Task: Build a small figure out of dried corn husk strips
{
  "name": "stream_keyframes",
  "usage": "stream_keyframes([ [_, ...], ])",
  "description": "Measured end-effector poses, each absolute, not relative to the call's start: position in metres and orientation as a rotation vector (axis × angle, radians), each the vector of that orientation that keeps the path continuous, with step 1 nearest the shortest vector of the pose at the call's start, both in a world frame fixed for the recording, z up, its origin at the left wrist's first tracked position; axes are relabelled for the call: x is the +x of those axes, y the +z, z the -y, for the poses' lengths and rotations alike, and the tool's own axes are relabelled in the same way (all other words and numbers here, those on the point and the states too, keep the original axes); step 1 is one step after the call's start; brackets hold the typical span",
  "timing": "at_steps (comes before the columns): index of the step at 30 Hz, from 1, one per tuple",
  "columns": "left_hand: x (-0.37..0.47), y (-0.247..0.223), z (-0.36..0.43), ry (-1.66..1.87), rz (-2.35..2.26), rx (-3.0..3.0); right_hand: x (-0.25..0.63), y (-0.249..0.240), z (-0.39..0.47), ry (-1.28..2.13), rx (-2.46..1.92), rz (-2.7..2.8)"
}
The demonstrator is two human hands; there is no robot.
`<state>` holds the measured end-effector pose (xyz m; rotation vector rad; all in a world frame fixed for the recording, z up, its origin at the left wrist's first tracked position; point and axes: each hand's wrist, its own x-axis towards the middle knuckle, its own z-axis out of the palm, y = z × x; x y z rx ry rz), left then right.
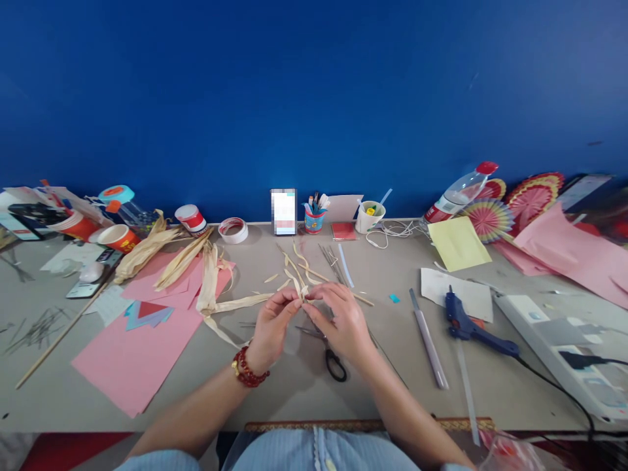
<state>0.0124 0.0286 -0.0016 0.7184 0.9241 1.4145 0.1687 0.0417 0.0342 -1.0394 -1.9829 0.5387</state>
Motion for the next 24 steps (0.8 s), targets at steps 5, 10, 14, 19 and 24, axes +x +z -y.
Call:
stream_keyframes([
  [5, 0.012, -0.005, -0.030, 1.425, -0.920, 0.716, 0.172, 0.028, -0.046, 0.703, -1.104, 1.909],
  [10, 0.011, -0.004, -0.033, 1.424, -0.907, 0.675, 0.171, 0.030, -0.043, 0.811, -1.104, 1.860],
  [14, 0.007, -0.003, -0.039, 1.426, -0.861, 0.623, 0.163, 0.027, -0.036, 0.878, -0.924, 1.912],
  [19, 0.001, -0.002, -0.043, 1.444, -0.892, 0.629, 0.168, 0.025, -0.039, 0.924, -1.070, 1.867],
  [24, 0.003, -0.001, -0.041, 1.448, -0.866, 0.641, 0.168, 0.029, -0.047, 0.753, -1.125, 1.884],
])
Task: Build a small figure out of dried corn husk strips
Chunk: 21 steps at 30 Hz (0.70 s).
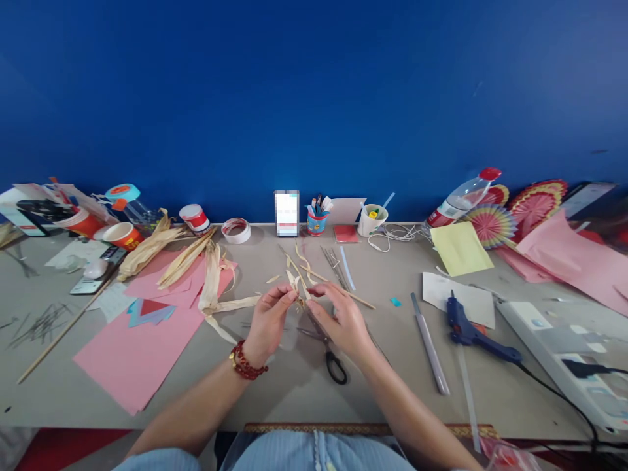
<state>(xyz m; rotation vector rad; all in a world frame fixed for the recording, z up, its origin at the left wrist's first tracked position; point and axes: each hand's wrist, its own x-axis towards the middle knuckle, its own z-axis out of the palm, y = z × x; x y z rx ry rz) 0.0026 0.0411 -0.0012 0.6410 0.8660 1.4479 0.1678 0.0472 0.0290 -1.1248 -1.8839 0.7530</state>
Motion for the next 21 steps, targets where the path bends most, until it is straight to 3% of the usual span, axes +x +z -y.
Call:
stream_keyframes([
  [10, 0.008, 0.001, -0.036, 1.471, -0.860, 0.665, 0.144, 0.029, -0.040, 0.659, -1.083, 1.755],
  [21, 0.010, 0.004, -0.034, 1.440, -0.874, 0.678, 0.147, 0.011, -0.039, 1.028, -1.080, 1.530],
])
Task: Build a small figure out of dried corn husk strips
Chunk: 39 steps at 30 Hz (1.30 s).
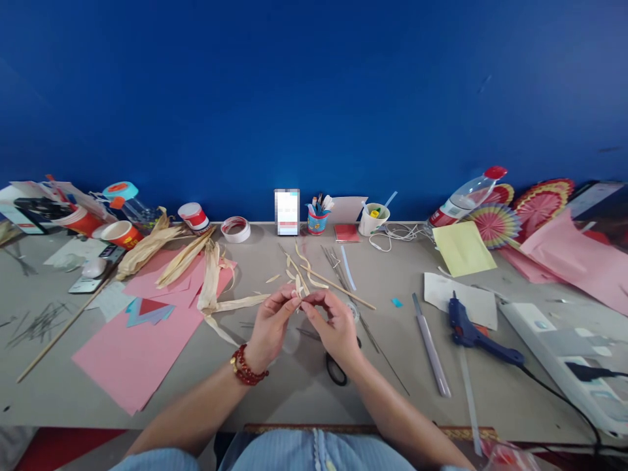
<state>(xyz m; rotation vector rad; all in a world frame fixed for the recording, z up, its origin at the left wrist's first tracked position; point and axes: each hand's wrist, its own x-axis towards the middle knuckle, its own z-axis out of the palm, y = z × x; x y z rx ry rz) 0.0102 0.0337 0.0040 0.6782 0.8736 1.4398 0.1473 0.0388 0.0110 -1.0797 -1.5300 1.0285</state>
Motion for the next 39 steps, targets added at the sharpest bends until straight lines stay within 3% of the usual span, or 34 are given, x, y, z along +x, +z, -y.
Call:
stream_keyframes([
  [21, 0.0091, 0.0023, -0.0289, 1.474, -0.880, 0.825, 0.1468, 0.0103, -0.0420, 1.510, -0.877, 1.123],
  [39, 0.0069, 0.0047, -0.0258, 1.510, -0.939, 0.991, 0.1462, 0.0128, -0.0417, 1.633, -0.851, 1.049],
])
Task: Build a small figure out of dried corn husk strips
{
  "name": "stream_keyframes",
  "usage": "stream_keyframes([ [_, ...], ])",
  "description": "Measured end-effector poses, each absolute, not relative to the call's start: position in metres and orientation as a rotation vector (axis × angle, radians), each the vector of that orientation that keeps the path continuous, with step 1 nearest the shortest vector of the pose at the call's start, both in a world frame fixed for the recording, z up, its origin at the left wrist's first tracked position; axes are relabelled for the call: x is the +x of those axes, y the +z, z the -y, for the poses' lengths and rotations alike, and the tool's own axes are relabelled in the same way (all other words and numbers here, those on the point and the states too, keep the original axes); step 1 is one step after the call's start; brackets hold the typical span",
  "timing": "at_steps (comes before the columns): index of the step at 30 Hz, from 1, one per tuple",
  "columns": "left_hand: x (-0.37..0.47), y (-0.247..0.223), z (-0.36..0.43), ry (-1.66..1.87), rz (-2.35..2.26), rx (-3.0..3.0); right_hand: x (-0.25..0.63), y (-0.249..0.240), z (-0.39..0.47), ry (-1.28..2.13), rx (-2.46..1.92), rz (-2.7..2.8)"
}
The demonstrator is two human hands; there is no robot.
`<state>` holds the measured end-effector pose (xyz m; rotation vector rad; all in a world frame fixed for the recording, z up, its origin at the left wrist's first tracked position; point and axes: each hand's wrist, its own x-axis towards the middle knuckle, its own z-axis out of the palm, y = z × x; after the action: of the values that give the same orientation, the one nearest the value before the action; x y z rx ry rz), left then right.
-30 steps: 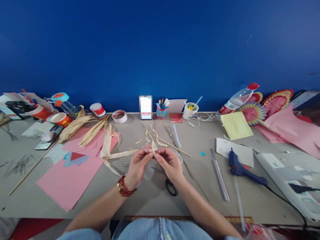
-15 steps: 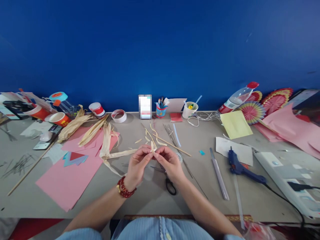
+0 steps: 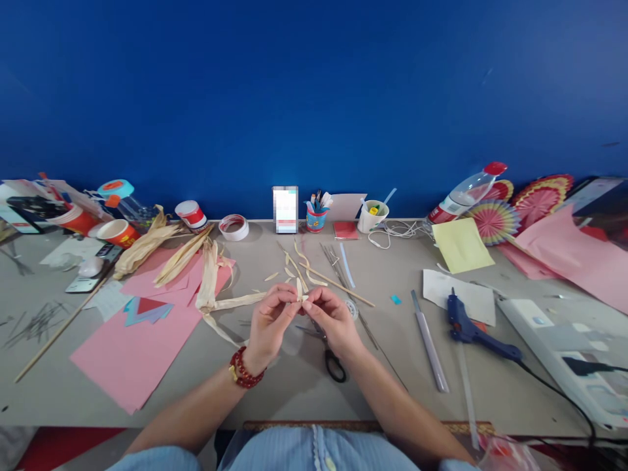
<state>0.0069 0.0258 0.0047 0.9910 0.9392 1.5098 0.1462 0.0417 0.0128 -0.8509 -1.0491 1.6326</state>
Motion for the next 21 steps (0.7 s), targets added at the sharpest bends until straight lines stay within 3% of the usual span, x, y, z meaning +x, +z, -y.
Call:
stream_keyframes([
  [21, 0.0085, 0.0006, -0.0253, 1.508, -0.943, 0.988, 0.1449, 0.0100, -0.0417, 1.627, -0.830, 1.058],
])
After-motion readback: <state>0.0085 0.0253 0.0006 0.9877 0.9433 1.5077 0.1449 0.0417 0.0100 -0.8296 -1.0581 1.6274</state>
